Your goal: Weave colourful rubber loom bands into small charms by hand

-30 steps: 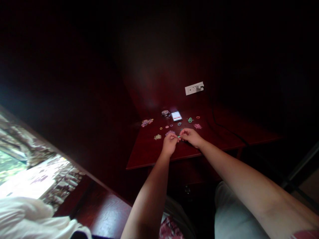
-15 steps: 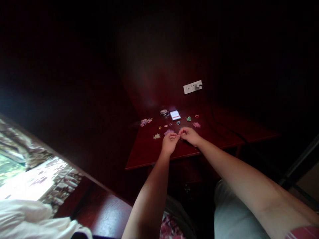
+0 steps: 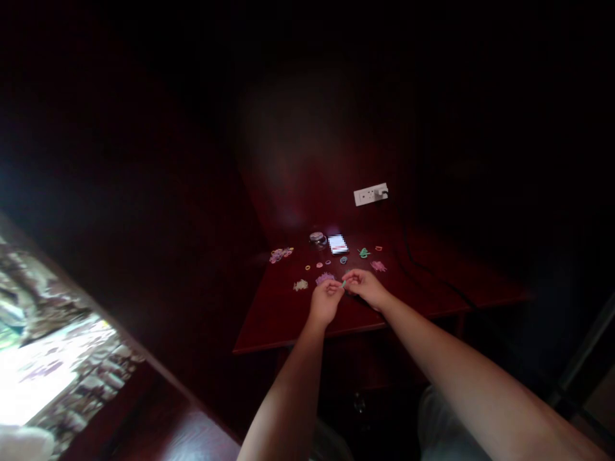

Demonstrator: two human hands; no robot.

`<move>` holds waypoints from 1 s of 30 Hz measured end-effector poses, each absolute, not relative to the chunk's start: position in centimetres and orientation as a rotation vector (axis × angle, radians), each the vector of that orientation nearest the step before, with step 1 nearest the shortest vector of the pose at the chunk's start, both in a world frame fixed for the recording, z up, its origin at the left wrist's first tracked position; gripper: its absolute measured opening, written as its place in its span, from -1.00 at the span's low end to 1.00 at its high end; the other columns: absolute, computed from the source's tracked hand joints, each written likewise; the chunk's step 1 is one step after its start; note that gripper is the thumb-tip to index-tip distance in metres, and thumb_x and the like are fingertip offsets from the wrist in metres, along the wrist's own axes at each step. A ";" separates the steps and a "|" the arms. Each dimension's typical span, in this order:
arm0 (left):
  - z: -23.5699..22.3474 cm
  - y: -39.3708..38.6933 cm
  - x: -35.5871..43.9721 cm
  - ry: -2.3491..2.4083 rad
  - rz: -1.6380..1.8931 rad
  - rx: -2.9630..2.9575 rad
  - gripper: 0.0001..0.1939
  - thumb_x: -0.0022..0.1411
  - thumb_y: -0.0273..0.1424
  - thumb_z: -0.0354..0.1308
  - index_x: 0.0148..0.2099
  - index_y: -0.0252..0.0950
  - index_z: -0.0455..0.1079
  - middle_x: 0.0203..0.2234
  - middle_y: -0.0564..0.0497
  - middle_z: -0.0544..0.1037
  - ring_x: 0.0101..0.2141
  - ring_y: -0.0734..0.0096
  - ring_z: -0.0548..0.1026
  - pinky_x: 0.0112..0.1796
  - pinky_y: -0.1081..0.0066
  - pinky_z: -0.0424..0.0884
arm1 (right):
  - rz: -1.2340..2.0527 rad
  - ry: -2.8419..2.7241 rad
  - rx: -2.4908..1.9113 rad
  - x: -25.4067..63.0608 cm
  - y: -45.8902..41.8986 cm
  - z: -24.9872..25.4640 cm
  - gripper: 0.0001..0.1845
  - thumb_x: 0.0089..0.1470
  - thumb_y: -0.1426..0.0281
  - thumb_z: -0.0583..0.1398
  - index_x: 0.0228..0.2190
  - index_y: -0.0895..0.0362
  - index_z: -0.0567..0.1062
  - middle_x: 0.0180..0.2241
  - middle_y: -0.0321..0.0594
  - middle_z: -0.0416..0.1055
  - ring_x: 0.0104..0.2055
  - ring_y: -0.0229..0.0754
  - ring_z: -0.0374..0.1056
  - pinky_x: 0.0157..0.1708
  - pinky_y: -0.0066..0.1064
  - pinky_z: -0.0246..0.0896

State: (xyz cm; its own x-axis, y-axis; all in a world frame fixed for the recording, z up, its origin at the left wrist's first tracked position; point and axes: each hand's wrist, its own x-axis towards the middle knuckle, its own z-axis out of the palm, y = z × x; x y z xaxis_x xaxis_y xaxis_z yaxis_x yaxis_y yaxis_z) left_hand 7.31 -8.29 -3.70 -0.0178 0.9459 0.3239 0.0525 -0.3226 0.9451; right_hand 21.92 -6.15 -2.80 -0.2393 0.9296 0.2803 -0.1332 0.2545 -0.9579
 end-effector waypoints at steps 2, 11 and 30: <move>-3.8 -8.2 7.4 1.077 1.451 1.485 -0.83 -0.04 -0.38 0.36 -0.41 -0.32 0.45 -0.57 0.03 0.49 -0.53 0.47 0.45 -0.42 0.45 0.34 | 1.221 -1.463 -0.800 22.0 -6.2 -2.7 -0.77 -0.28 0.31 0.31 -0.50 0.15 0.46 -0.64 -0.36 0.35 -0.59 -0.31 0.22 -0.52 -0.44 0.09; -4.2 -8.1 7.3 1.088 1.415 1.518 -0.81 -0.02 -0.34 0.36 -0.42 -0.32 0.43 -0.56 0.00 0.51 -0.52 0.45 0.44 -0.41 0.43 0.32 | 1.243 -1.463 -0.792 22.2 -5.9 -3.0 -0.81 -0.23 0.31 0.30 -0.56 0.15 0.44 -0.66 -0.36 0.33 -0.61 -0.32 0.20 -0.53 -0.45 0.06; -4.6 -8.5 7.2 0.983 1.334 1.560 -0.82 0.07 -0.34 0.29 -0.33 -0.30 0.39 -0.47 -0.03 0.56 -0.43 0.39 0.51 -0.33 0.39 0.37 | 1.346 -1.544 -0.740 22.4 -5.5 -2.6 -0.93 -0.28 0.48 0.20 -0.60 0.12 0.38 -0.73 -0.42 0.27 -0.67 -0.32 0.20 -0.64 -0.51 -0.03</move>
State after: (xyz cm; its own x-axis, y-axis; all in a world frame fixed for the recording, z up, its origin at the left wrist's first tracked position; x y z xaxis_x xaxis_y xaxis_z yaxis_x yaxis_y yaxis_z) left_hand 7.20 -8.52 -4.55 0.1261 0.9343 0.3334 0.0419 -0.3408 0.9392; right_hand 22.36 -5.47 -2.56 -0.3890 0.8859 0.2527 -0.1295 0.2190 -0.9671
